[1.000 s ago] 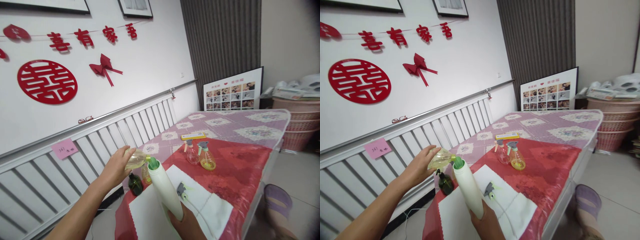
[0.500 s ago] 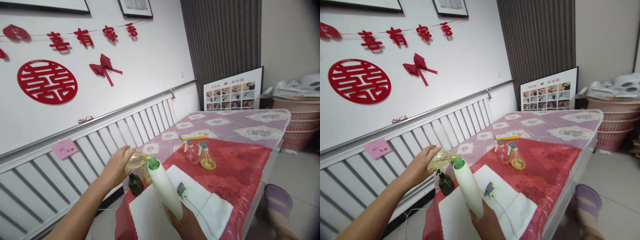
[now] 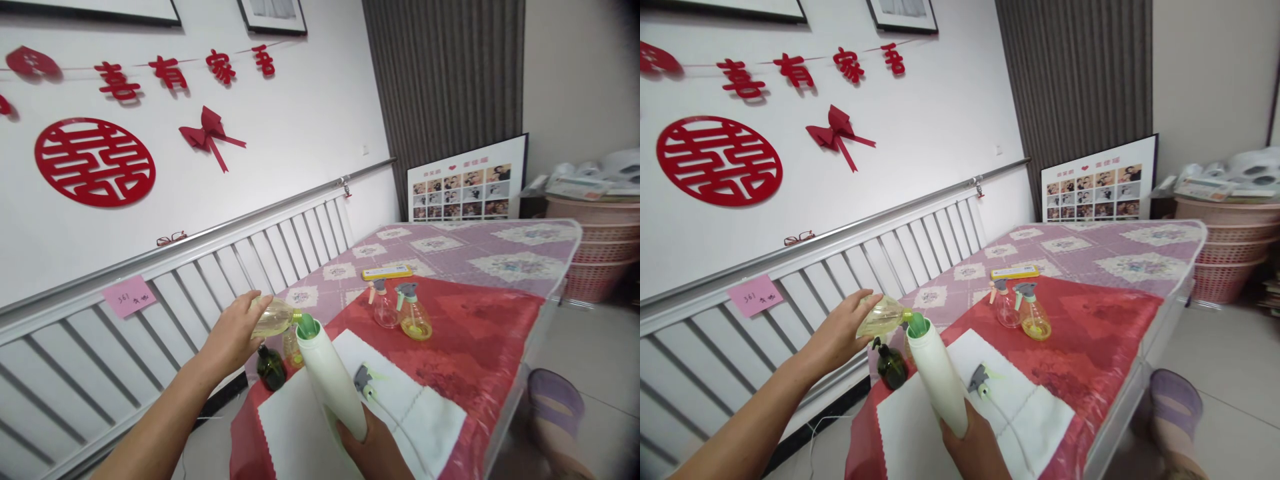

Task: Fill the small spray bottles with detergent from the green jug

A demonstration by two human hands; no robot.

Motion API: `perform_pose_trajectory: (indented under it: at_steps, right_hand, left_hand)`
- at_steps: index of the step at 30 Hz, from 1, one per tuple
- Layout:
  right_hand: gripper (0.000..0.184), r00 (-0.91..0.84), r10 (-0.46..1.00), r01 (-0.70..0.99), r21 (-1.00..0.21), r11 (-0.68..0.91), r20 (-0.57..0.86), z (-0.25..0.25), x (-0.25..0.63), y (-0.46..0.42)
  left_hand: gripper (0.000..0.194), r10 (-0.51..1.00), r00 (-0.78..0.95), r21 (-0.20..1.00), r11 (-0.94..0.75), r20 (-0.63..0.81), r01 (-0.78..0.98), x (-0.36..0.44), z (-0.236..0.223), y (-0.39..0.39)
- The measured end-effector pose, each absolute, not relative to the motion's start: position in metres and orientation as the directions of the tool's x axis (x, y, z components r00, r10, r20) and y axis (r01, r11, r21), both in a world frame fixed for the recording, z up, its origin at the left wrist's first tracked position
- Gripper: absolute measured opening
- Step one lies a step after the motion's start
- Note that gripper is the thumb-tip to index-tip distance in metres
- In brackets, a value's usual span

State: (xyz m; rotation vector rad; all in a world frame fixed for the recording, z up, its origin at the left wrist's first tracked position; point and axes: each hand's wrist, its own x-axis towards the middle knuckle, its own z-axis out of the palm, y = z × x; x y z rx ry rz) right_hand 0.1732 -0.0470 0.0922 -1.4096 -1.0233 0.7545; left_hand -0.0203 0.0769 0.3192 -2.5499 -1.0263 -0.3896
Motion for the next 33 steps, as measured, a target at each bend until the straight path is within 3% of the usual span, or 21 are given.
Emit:
perform_pose_trajectory:
  at_steps: [9, 33]
  right_hand:
    - [0.034, 0.423, 0.897, 0.131, -0.988, 0.084, 0.132, 0.0937, 0.1741, -0.048]
    - [0.042, 0.385, 0.918, 0.17, -0.985, 0.03, 0.094, 0.0978, 0.1755, -0.0488]
  left_hand:
    - [0.074, 0.607, 0.697, -0.24, -0.663, 0.381, 0.709, -0.019, 0.32, 0.0766]
    - [0.077, 0.617, 0.702, -0.275, -0.649, 0.357, 0.71, -0.0166, 0.3226, 0.075]
